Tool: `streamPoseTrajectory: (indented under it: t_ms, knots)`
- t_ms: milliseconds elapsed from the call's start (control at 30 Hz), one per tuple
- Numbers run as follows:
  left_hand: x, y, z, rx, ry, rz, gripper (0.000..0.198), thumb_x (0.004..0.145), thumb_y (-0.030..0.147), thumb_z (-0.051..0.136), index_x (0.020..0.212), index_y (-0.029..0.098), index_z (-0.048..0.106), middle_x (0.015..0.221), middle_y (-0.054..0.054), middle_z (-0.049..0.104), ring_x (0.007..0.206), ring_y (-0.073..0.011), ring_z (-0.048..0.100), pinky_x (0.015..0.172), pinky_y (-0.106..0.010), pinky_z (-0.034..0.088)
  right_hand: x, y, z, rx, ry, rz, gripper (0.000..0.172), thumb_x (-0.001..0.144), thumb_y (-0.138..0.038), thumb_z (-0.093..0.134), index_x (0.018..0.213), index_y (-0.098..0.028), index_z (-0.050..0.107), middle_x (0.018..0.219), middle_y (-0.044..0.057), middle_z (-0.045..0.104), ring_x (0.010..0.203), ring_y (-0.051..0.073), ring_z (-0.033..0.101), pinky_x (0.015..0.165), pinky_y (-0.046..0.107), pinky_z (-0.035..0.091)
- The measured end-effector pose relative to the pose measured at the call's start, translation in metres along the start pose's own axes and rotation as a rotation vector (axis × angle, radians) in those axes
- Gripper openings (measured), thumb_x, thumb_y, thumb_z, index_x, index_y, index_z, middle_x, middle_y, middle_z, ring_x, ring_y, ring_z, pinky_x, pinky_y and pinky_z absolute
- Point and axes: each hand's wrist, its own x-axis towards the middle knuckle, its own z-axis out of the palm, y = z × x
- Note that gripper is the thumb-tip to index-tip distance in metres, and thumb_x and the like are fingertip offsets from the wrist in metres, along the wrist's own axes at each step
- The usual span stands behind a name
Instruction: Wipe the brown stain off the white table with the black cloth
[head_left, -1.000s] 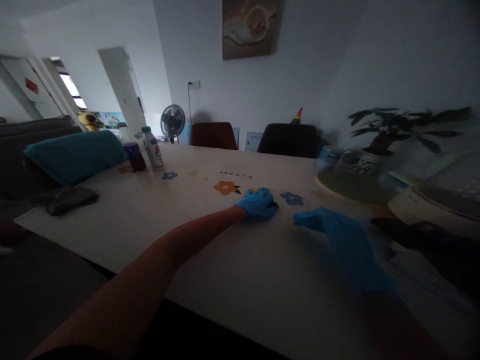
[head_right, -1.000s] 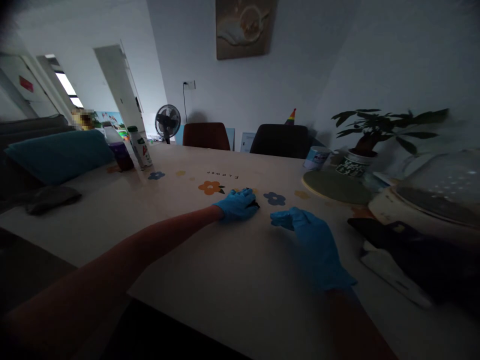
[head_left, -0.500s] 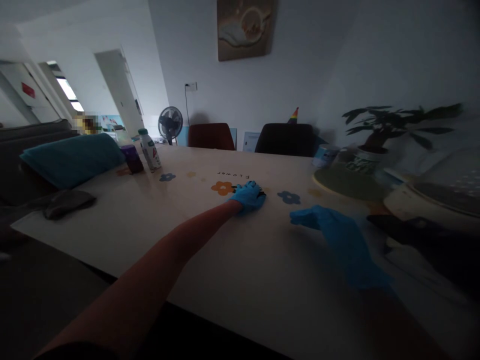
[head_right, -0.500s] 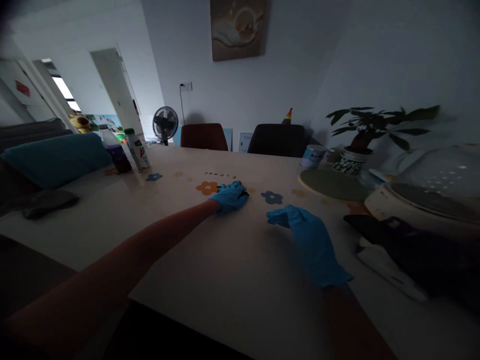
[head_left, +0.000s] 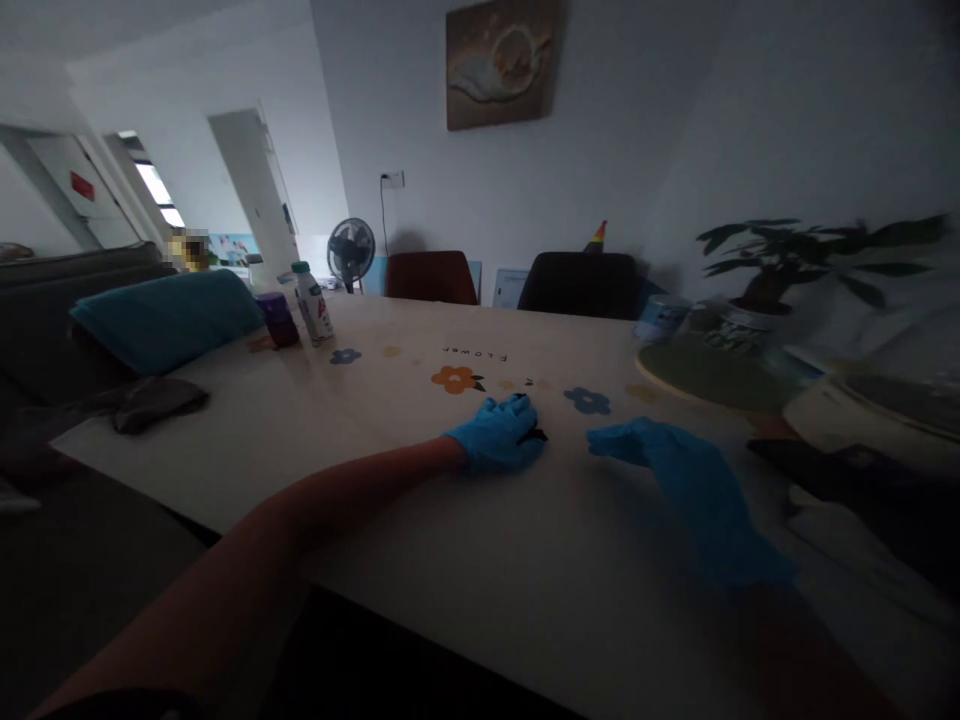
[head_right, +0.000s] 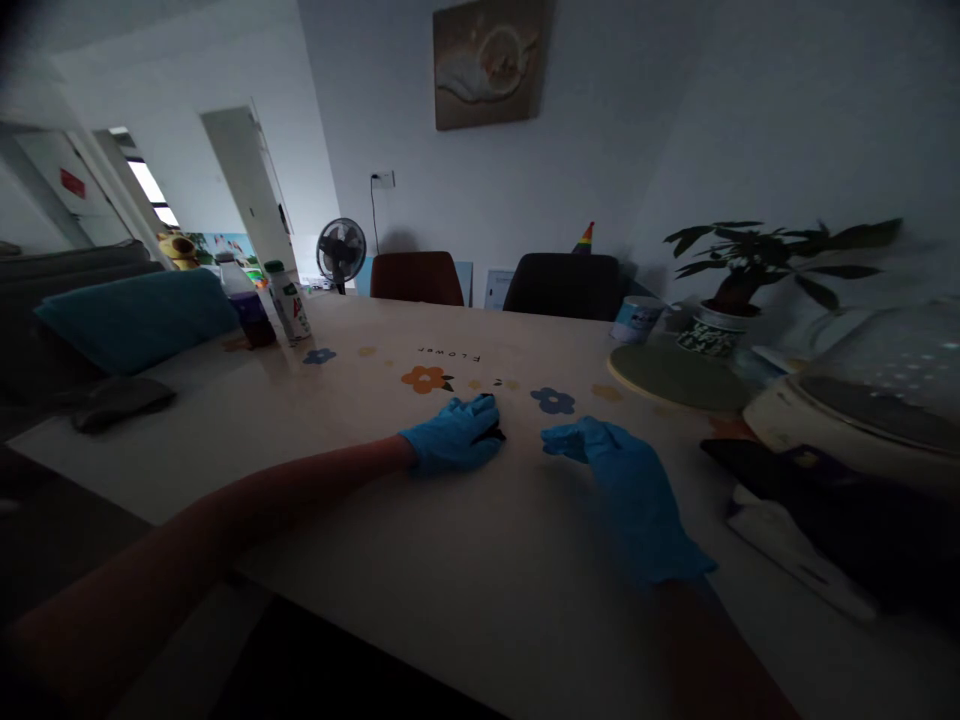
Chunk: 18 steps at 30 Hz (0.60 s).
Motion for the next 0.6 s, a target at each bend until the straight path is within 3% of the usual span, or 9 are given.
streamPoseTrajectory:
  t_ms: [100,300,433,600]
  knots:
    - [-0.016,0.010,-0.001,-0.013,-0.007,0.034,0.032,0.120,0.046,0.051,0.134,0.021,0.067,0.165,-0.022,0.062,0.170,-0.0414,0.048,0.138,-0.064,0.041,-0.001,-0.002,-0.001,0.028,-0.012,0.059,0.047,0.102,-0.052,0.050,0.097,-0.030,0.092,0.120,0.010,0.094,0.123,0.035,0.088,0.129,0.060,0.062]
    - [-0.041,0.024,-0.003,-0.036,-0.045,0.082,0.034,0.120,0.050,0.053,0.136,0.022,0.065,0.167,-0.021,0.061,0.159,-0.0416,0.059,0.138,-0.062,0.041,-0.002,-0.006,0.001,0.008,-0.010,0.002,0.044,0.098,-0.053,0.052,0.096,-0.031,0.091,0.120,0.009,0.093,0.122,0.036,0.087,0.131,0.064,0.059]
    - [-0.042,0.024,-0.004,-0.035,-0.066,0.084,0.035,0.119,0.048,0.055,0.139,0.022,0.066,0.170,-0.021,0.061,0.161,-0.0423,0.057,0.139,-0.063,0.038,-0.002,-0.004,0.002,0.028,0.003,0.054,0.047,0.101,-0.053,0.049,0.099,-0.031,0.091,0.122,0.009,0.093,0.125,0.037,0.087,0.130,0.066,0.059]
    - [-0.028,0.022,-0.002,-0.015,-0.044,0.072,0.031,0.118,0.047,0.055,0.135,0.024,0.068,0.162,-0.018,0.065,0.147,-0.0399,0.066,0.134,-0.061,0.043,-0.002,-0.001,0.002,0.026,0.002,0.059,0.047,0.101,-0.053,0.050,0.098,-0.032,0.091,0.122,0.009,0.093,0.123,0.036,0.087,0.125,0.064,0.064]
